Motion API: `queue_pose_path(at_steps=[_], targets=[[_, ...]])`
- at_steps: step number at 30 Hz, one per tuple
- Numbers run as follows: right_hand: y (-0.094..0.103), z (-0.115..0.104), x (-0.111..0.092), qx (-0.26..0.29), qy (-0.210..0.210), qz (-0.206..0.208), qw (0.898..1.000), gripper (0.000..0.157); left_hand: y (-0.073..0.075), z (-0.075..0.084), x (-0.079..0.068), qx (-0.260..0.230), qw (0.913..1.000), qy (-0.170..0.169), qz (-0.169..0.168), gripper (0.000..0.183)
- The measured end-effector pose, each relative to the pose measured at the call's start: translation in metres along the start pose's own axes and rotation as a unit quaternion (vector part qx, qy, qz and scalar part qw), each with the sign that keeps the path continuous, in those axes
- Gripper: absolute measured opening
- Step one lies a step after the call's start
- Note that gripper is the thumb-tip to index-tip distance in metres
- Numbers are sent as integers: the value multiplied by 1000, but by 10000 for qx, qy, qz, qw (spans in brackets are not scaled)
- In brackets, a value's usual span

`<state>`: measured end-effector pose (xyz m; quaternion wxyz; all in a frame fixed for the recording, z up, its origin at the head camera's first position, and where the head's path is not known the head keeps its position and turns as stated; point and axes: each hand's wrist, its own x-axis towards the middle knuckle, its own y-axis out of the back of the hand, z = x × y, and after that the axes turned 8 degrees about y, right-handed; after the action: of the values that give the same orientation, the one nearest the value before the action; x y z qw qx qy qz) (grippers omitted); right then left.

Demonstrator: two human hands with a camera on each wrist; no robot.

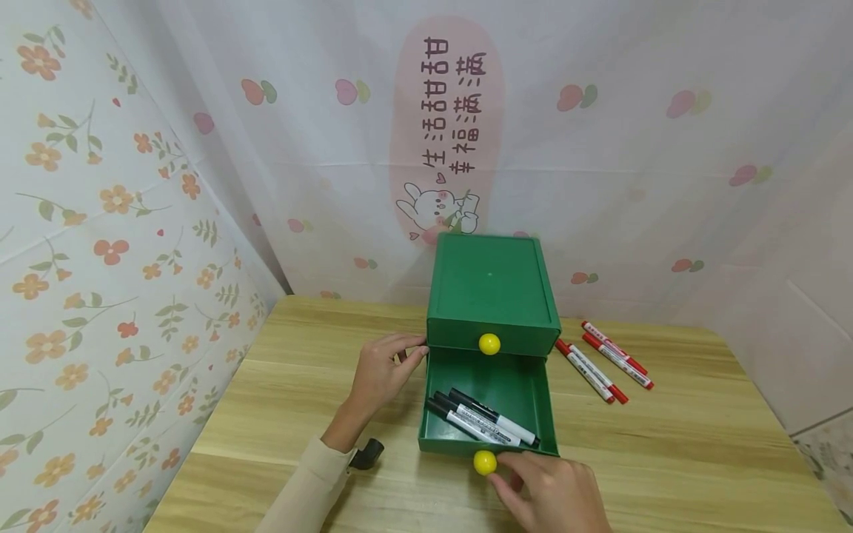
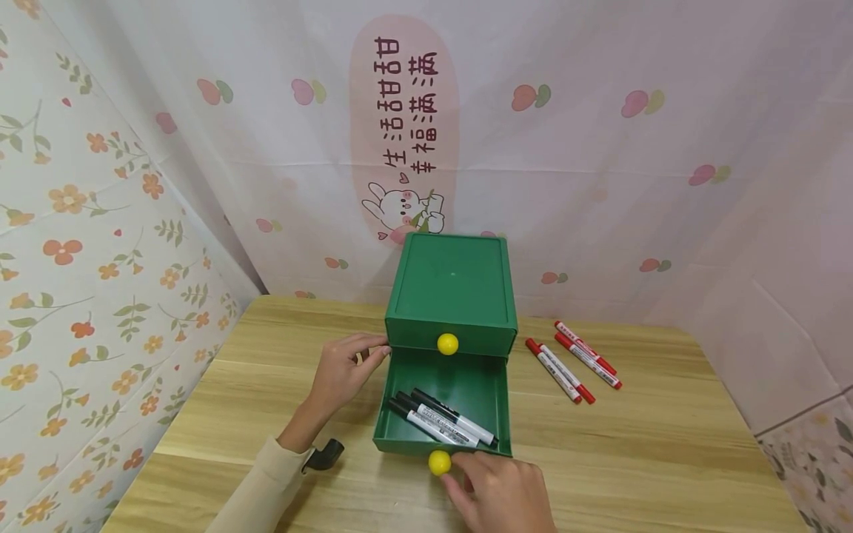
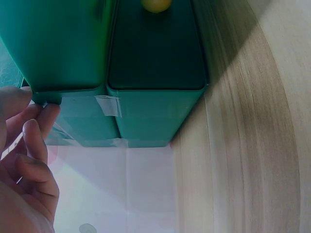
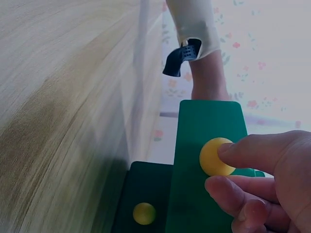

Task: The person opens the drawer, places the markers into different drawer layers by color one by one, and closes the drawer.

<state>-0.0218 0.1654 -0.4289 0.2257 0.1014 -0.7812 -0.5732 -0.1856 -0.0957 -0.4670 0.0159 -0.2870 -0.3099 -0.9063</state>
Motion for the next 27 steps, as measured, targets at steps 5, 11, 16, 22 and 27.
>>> queue_pose_path(at_steps=[5, 11, 16, 22, 27], targets=[[0, 0, 1, 17, -9, -16, 10000, 33, 1, 0, 0, 15, 9999, 102, -45, 22], [-1, 3, 2, 89, 64, 85, 9999, 31, 1, 2, -1, -16, 10000, 77, -27, 22], [-2, 4, 3, 143, 88, 126, 9998, 29, 3, 4, -1, 23, 9999, 124, -80, 21], [-1, 5, 5, 157, 75, 187, 9997, 28, 3, 5, 0, 42, 9999, 99, -92, 21], [-3, 8, 7, 193, 132, 306, 9993, 27, 3, 5, 0, 64, 10000, 8, -19, 20]])
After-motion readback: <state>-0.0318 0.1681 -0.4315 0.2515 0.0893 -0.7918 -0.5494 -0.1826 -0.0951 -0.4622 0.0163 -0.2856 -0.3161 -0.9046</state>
